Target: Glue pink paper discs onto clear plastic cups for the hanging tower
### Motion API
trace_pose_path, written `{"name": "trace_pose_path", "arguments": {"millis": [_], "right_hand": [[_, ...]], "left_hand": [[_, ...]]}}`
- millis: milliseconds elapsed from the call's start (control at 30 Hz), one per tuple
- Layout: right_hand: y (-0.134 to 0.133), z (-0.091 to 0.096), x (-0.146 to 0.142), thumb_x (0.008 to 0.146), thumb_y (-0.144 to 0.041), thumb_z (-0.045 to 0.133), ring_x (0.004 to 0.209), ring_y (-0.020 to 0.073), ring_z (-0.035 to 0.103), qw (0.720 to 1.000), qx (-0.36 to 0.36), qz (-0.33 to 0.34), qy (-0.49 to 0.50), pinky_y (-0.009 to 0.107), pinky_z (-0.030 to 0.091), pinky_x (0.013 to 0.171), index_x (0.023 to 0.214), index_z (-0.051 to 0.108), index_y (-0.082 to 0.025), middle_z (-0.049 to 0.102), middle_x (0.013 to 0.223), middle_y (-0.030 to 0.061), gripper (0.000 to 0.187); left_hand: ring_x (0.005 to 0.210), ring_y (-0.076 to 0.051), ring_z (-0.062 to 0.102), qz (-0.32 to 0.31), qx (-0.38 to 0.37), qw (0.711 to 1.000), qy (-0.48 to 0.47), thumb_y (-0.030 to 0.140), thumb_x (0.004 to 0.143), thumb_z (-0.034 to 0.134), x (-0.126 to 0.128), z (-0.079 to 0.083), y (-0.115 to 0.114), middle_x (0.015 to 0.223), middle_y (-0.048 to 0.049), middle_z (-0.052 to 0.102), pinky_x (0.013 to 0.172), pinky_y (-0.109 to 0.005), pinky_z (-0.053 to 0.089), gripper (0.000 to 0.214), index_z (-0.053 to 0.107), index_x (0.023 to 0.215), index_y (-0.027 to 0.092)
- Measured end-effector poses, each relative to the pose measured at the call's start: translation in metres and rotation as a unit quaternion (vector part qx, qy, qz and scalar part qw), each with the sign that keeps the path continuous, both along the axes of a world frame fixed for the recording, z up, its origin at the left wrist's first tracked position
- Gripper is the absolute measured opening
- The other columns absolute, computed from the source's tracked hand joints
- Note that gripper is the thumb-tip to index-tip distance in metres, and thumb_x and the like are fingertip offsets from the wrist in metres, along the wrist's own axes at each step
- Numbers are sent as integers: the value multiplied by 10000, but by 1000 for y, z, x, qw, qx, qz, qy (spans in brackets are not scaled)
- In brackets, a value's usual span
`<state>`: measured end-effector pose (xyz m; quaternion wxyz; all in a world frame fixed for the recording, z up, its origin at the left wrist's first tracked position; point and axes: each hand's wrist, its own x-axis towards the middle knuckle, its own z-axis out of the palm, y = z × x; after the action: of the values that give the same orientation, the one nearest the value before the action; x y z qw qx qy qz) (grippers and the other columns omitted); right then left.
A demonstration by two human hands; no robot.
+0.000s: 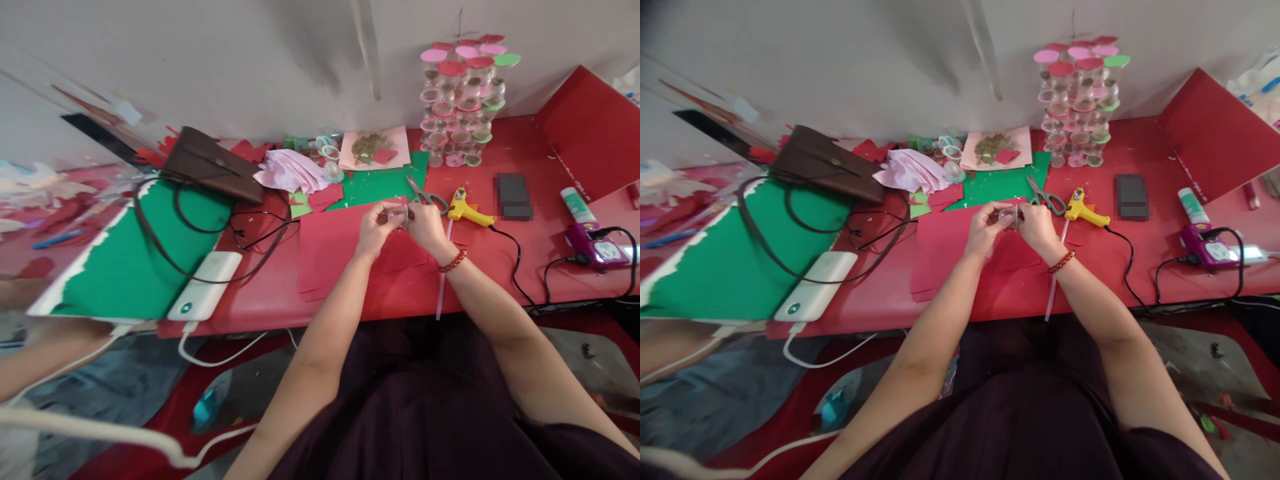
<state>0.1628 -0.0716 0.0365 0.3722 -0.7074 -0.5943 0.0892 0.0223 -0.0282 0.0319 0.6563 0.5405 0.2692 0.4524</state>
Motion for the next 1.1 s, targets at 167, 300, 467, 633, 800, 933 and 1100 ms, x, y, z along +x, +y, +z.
{"name": "trace_pose_path", "arguments": {"millis": [167,300,467,633,800,933,1100], "right_hand": [[-3,2,-2,869,-148,649,656,186,635,997,-31,-24,-62,287,413,628,839,758,-187,746,742,87,120],[-2,-2,-3,858,-158,669,662,192,644,997,-16,-35,-61,286,439,627,809,753,-203,730,703,78,107],[2,-5,-4,820,-129,688,655,185,642,999,-19,-27,-15,289,452,644,739,717,-191,725,692,70,105],[-1,6,-5,793,-97,652,596,152,627,996,-11,7,86,255,427,604,646,650,-195,666,575,11,177],[-5,18,-5,795,-114,636,501,129,606,982,-24,42,184,236,430,545,610,600,-200,626,508,-20,208],[-4,20,-2,801,-140,630,462,110,583,967,-36,85,239,218,427,509,636,602,-200,612,499,-34,178],[-3,17,2,833,-176,599,557,114,592,976,-3,107,190,236,437,585,678,630,-193,660,595,-11,159]], "left_hand": [[701,-134,661,4,-7,1000,-2,296,682,946,-1,-1,1,846,-13,773,640,-257,503,267,779,878,227],[698,-133,657,9,-23,1000,4,244,712,921,-1,-1,1,851,-23,767,631,-256,500,215,782,872,213],[682,-129,642,11,-19,1000,3,258,712,923,-1,-2,2,808,-20,749,620,-250,493,208,793,867,209],[585,-101,592,-2,-67,998,-16,309,754,883,-3,-3,10,737,-4,730,557,-233,413,149,794,833,220],[576,-93,568,-17,-132,991,-33,309,812,834,-8,-2,18,734,-7,714,533,-237,355,124,766,825,206],[594,-98,574,-14,-161,986,-36,303,828,812,-13,2,19,730,0,686,556,-240,385,126,740,799,205],[576,-91,539,-13,-125,991,-53,320,807,836,-13,8,15,712,5,682,561,-229,388,143,749,797,207]]}}
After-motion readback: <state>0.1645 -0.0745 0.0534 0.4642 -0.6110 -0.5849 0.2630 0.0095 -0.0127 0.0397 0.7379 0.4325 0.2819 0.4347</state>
